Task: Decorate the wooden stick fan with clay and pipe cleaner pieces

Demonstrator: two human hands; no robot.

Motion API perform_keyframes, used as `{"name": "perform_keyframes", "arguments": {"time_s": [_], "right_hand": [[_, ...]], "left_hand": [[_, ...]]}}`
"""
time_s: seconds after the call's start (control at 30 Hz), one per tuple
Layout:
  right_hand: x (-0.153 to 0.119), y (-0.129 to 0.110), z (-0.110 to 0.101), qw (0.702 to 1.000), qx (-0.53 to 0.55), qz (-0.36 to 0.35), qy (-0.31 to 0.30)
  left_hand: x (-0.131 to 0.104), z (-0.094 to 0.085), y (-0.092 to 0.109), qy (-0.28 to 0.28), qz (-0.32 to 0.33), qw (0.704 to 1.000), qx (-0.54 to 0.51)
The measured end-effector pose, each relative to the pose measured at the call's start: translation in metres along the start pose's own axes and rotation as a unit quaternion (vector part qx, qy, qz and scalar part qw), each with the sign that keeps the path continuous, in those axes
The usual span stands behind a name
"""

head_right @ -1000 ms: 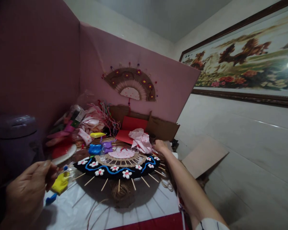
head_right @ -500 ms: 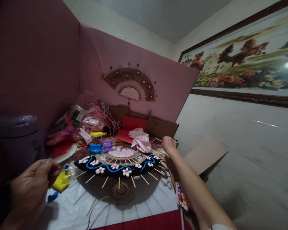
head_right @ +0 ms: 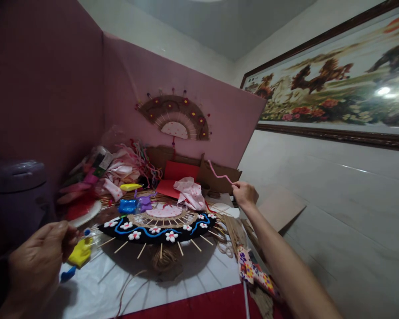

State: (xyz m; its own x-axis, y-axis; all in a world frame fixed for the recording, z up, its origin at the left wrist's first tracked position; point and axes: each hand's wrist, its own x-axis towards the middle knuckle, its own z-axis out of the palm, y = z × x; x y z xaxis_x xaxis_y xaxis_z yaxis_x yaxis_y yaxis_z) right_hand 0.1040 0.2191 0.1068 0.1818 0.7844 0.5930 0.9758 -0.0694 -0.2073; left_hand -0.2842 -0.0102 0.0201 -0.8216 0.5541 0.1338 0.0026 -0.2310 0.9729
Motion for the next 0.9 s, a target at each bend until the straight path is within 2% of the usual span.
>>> {"name": "perform_keyframes", "arguments": {"time_s": [0.07, 0.13, 0.17, 0.23, 0.3, 0.4, 0.47, 0.53, 0.7, 0.8, 0.9], "right_hand": [[-0.008, -0.007, -0.011, 0.999, 0.035, -0.003, 0.021], [-0.023, -0.02, -0.024, 0.995, 0.089, -0.018, 0.044], [-0.034, -0.028, -0.031, 0.981, 0.177, -0.045, 0.064], [-0.065, -0.046, -0.046, 0.942, 0.313, -0.108, 0.056], [-0.103, -0.064, -0.059, 0.91, 0.38, -0.166, 0.009], [-0.161, -0.083, -0.073, 0.876, 0.378, -0.292, -0.062], [-0.19, -0.087, -0.076, 0.863, 0.324, -0.376, -0.092], [-0.209, -0.087, -0.077, 0.852, 0.281, -0.434, -0.086], [-0.224, -0.082, -0.072, 0.845, 0.227, -0.48, -0.063], [-0.226, -0.083, -0.07, 0.831, 0.209, -0.506, -0.099], [-0.23, -0.087, -0.071, 0.81, 0.231, -0.512, -0.171]], "left_hand": [[-0.006, -0.001, 0.0, -0.024, 0.077, 0.996, 0.049], [-0.015, -0.001, 0.001, -0.086, 0.198, 0.969, 0.123], [-0.02, 0.0, 0.001, -0.135, 0.266, 0.943, 0.148], [-0.031, 0.002, 0.001, -0.245, 0.363, 0.88, 0.185], [-0.04, 0.005, 0.0, -0.329, 0.396, 0.832, 0.206], [-0.049, 0.005, -0.004, -0.384, 0.355, 0.826, 0.211], [-0.052, 0.003, -0.006, -0.398, 0.313, 0.84, 0.192], [-0.053, 0.0, -0.006, -0.397, 0.283, 0.859, 0.158], [-0.052, 0.002, 0.001, -0.407, 0.211, 0.885, 0.079], [-0.05, 0.008, 0.003, -0.386, 0.134, 0.912, 0.033], [-0.047, 0.011, 0.004, -0.361, 0.035, 0.932, -0.031]]}}
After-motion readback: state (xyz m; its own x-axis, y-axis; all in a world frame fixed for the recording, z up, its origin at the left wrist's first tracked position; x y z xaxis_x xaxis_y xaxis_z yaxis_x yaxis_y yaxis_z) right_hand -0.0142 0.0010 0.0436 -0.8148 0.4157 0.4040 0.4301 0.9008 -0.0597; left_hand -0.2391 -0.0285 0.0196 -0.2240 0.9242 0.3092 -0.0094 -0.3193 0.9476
